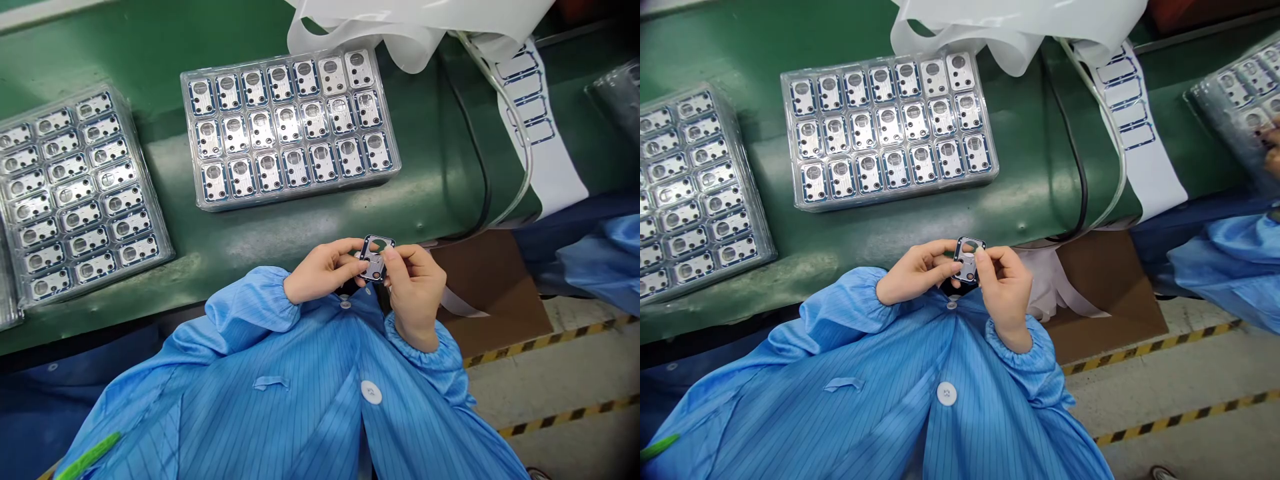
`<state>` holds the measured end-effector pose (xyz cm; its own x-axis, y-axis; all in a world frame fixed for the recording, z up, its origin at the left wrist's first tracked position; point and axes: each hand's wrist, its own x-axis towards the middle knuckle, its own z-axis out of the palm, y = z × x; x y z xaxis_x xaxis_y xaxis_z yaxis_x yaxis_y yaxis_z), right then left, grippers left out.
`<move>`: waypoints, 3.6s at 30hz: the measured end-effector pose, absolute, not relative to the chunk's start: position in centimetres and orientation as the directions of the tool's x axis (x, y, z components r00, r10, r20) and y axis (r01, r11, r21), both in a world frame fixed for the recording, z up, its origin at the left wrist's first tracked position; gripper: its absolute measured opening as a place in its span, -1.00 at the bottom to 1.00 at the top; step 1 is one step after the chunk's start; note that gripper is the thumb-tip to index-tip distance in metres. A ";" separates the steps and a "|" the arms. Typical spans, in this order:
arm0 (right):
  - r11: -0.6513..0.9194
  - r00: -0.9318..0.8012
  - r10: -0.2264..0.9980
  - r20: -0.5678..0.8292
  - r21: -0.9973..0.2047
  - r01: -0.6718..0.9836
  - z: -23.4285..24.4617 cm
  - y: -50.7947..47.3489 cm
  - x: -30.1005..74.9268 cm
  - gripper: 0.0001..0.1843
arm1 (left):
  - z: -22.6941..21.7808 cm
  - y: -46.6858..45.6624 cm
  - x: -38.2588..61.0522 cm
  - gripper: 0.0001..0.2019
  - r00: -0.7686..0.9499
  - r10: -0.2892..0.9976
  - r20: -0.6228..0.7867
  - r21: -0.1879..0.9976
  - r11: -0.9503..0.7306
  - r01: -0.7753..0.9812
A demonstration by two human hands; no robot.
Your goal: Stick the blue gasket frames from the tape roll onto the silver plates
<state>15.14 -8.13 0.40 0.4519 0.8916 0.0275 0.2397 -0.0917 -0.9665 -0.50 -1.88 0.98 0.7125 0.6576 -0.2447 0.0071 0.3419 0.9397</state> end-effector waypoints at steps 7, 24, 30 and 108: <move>-0.058 0.428 0.902 0.056 -0.967 0.250 0.4 -8.4 15.3 -0.73 | 1.2 -1.8 -0.5 -0.48 0.718 0.657 -0.229 0.937 0.348 -0.020; -0.064 0.203 0.979 -0.005 -0.958 0.281 1.2 -8.7 14.8 -0.70 | 1.6 -1.7 0.0 -0.59 0.510 0.822 -0.252 0.943 0.328 -0.063; -0.064 0.348 0.937 0.013 -0.976 0.207 0.5 -8.9 14.8 -0.63 | 1.8 -1.8 0.1 -0.56 0.575 0.762 -0.297 0.906 0.415 -0.082; -0.367 0.573 0.770 -0.280 -0.930 0.039 -9.8 -15.6 37.4 -0.42 | -3.7 -1.4 13.6 -0.45 0.837 0.509 -0.202 0.928 -0.174 0.330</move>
